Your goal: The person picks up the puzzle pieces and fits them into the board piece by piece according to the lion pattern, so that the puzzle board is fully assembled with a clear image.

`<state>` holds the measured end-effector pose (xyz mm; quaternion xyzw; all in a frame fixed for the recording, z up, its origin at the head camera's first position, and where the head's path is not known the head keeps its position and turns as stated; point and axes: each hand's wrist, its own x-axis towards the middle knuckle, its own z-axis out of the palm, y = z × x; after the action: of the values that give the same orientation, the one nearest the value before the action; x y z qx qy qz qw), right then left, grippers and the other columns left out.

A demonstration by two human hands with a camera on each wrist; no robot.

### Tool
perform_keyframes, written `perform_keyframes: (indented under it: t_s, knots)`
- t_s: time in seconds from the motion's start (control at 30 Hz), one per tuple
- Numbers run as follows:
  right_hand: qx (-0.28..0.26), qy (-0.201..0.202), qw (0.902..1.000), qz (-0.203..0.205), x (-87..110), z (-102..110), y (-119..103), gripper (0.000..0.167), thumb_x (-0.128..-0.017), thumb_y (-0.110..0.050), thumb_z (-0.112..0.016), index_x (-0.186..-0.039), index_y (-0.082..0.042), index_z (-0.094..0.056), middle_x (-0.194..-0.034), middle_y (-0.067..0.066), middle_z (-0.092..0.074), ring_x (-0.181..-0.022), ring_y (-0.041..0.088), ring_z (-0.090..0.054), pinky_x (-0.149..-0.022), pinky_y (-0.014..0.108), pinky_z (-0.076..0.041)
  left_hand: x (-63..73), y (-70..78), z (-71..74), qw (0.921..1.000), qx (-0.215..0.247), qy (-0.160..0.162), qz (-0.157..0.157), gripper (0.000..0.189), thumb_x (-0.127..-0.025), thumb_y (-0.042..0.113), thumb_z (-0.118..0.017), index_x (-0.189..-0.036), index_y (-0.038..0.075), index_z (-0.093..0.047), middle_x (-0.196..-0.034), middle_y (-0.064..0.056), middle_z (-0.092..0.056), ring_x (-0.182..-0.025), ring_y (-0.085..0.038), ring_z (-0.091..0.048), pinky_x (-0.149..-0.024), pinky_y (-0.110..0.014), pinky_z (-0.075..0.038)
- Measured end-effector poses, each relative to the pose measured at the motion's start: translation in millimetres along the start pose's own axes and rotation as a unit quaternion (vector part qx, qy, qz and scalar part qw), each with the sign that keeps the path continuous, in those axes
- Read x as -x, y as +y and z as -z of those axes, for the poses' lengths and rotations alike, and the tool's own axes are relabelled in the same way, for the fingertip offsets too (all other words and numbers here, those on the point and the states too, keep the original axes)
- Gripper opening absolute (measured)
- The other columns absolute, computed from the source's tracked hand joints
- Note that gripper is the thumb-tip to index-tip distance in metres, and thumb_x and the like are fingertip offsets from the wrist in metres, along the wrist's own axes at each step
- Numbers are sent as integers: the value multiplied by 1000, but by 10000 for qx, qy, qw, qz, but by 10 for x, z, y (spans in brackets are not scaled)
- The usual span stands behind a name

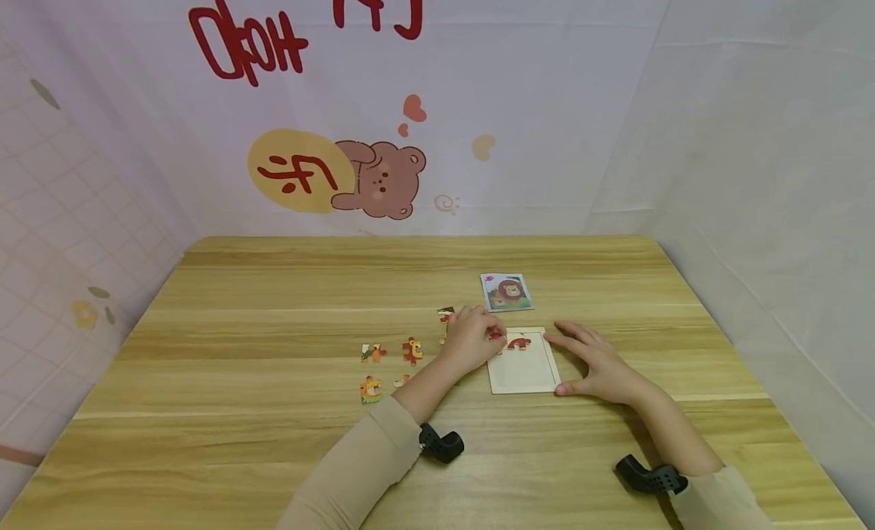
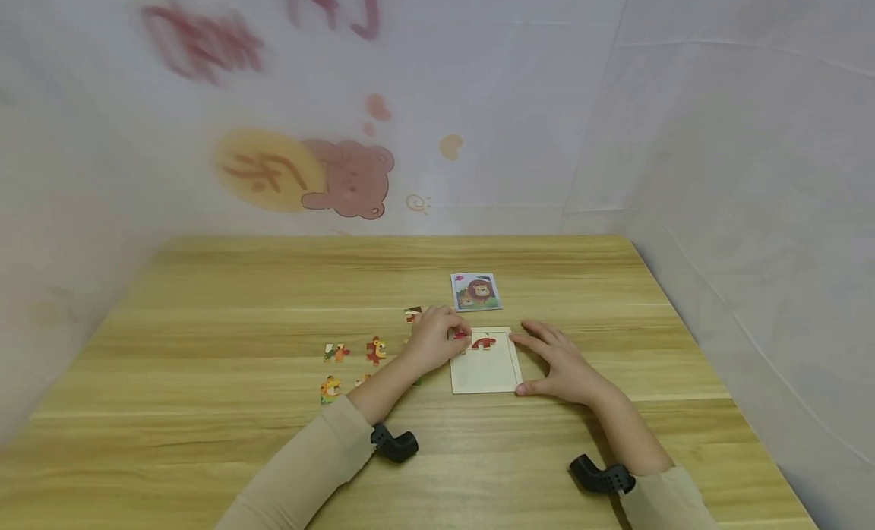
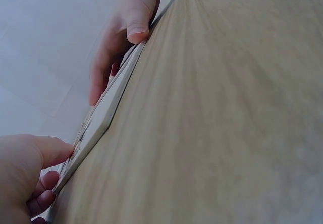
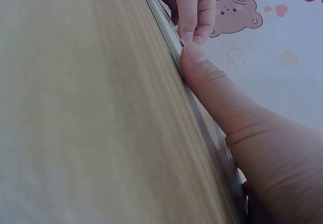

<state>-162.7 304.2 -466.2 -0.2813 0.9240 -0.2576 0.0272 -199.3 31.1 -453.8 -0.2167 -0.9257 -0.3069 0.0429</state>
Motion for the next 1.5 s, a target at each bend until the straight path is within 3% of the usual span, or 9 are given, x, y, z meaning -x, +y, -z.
perform_keyframes:
  t_s: [0.23,0.53,0.87,1.1,1.5]
  knots:
    - [-3,10,10000,43,5,3,-4,87,-71,-53,-78,-144,-19,-45,-152,13,-27,-136,43,-18,-98,67,-16,-4,15,-14,9999,-61,89,61,5,-80,28,-74,-77,25,-71,-79,10,-52,-83,-13,-45,-80,-39,-33]
    - [-18,-19,10000,-1,14,7,-21,87,-71,-52,-79,-144,-19,-45,-152,14,-26,-136,43,-18,-97,69,-16,10,32,-18,9998,17,-179,83,29,-77,41,-79,-101,25,-76,-95,7,-55,-92,-14,-44,-82,-36,-31]
    - [-11,-53,10000,-78,12,7,-26,88,-70,-55,-78,-144,-21,-45,-153,11,-26,-138,41,-16,-100,68,-14,23,16,-23,9998,-7,-211,63,26,-79,40,-78,-100,26,-77,-100,6,-55,-96,-14,-43,-85,-37,-32]
    - [-25,-36,10000,-17,9,4,-23,87,-71,-54,-78,-144,-19,-45,-153,13,-26,-137,43,-17,-99,68,-15,36,3,-12,9987,-227,-361,-285,26,-83,38,-74,-108,30,-75,-95,8,-51,-88,-11,-40,-80,-33,-29]
    - [-45,19,10000,32,2,-5,-19,86,-70,-52,-79,-143,-19,-47,-152,14,-27,-136,43,-18,-98,68,-16,35,-18,27,9995,-90,-287,-68,25,-82,40,-75,-105,29,-76,-95,8,-52,-88,-12,-40,-78,-32,-30]
